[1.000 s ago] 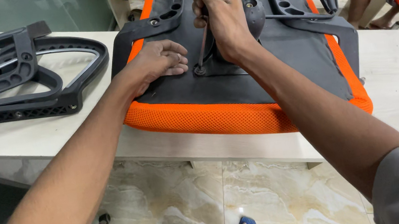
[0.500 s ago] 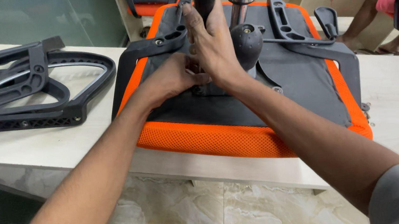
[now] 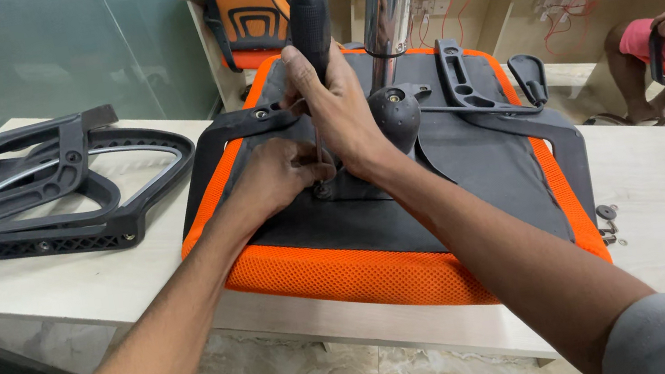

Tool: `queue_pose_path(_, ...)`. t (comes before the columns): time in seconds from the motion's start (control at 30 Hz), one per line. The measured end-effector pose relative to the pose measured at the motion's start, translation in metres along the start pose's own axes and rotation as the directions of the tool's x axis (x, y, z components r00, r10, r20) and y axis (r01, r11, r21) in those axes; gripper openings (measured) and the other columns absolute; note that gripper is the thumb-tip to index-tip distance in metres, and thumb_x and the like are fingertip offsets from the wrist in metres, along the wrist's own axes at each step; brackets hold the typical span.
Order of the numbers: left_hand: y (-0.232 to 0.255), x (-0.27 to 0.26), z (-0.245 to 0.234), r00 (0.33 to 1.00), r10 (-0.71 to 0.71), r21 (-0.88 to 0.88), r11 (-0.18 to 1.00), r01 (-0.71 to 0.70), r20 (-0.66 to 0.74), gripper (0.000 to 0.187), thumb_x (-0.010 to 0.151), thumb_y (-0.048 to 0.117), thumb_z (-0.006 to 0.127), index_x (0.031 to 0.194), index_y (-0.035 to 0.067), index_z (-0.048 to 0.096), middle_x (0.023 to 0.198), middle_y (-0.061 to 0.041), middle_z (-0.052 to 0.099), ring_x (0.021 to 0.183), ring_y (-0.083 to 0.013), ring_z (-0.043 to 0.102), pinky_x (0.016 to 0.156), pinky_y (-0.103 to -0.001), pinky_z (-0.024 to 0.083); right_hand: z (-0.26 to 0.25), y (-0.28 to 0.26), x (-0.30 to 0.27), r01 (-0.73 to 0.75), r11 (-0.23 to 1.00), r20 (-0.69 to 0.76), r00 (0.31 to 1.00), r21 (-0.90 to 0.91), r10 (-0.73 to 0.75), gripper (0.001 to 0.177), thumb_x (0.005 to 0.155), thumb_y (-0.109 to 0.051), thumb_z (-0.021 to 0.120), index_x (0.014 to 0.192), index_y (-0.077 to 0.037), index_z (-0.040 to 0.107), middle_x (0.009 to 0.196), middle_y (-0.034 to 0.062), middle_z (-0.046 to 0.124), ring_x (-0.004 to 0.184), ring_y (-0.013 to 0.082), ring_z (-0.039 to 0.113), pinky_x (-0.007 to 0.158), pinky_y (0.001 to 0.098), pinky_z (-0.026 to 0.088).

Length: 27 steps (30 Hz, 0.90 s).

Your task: The person attaches a black plastic bracket to the underside of an orange office chair seat using a screwdriver and screws. They then place the seat onto a metal chair base and secure it with additional screws and washers.

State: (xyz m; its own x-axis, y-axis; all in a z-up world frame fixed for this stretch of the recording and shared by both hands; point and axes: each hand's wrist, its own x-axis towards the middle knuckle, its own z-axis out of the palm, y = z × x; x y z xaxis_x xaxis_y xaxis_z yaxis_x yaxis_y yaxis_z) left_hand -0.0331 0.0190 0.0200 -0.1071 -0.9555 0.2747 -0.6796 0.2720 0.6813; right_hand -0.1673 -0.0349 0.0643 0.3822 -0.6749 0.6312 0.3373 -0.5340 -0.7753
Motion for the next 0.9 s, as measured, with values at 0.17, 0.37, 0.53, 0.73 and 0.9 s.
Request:
queue_pose_path(0.17,0.006,-0.002,-0.003,0.998,-0.046,-0.045,0.998,0.048,0.033,0.019,0.087,0.025,0.075,0.095,0.009,0.08,0.08,-0.003,0.078,0.078,-0.0124,0.073,0.074,-0.029,0.054,-0.014,0.004,0.022,-0.114,0.977,0.033,0.993,0.18,0.11,0.036,0.101,-0.044,0.064,0.104,-0.008,0.059,0.077,0.0008,0.06,0.061,0.0108,0.058,0.052,0.0269,0.048)
queue_pose_path(0.37,-0.006,-0.001,0.003,0.999,-0.018,-0.16,0.987,0.024,0.037,0.019,0.09,0.022,0.072,0.094,0.005,0.079,0.079,-0.003,0.078,0.076,-0.0101,0.071,0.074,-0.028,0.054,-0.004,0.009,0.032,-0.167,0.981,-0.124,0.976,0.101,0.179,0.04,0.097,-0.049,0.067,0.094,-0.01,0.058,0.059,-0.0036,0.047,0.046,0.007,0.043,0.043,0.026,0.04)
queue_pose_path(0.53,-0.01,0.0,0.006,0.999,0.004,-0.175,0.985,0.003,0.042,0.018,0.086,0.02,0.078,0.093,0.003,0.078,0.079,-0.005,0.077,0.076,-0.0112,0.071,0.074,-0.027,0.055,0.004,0.007,0.024,-0.081,0.996,-0.207,0.975,0.023,0.084,0.037,0.095,-0.05,0.065,0.093,-0.013,0.06,0.058,-0.0062,0.045,0.045,0.0042,0.041,0.041,0.0252,0.036)
queue_pose_path(0.73,-0.005,0.0,0.004,0.995,-0.068,-0.204,0.976,0.082,0.076,0.017,0.083,0.019,0.08,0.091,0.004,0.077,0.08,-0.005,0.078,0.077,-0.0112,0.074,0.075,-0.026,0.056,0.01,0.004,0.026,-0.185,0.977,0.061,0.982,0.111,0.179,0.044,0.1,-0.047,0.07,0.086,-0.013,0.047,0.061,-0.0055,0.044,0.047,0.0062,0.039,0.042,0.0279,0.038)
queue_pose_path(0.9,-0.003,-0.002,0.002,0.999,0.007,-0.108,0.994,-0.002,0.04,0.014,0.08,0.014,0.081,0.09,0.004,0.077,0.08,-0.005,0.078,0.075,-0.0114,0.073,0.073,-0.028,0.056,0.016,-0.004,0.013,0.01,0.983,-0.207,0.977,-0.185,-0.049,0.039,0.1,-0.052,0.061,0.096,-0.014,0.056,0.068,-0.0043,0.049,0.057,0.0052,0.046,0.049,0.0264,0.042)
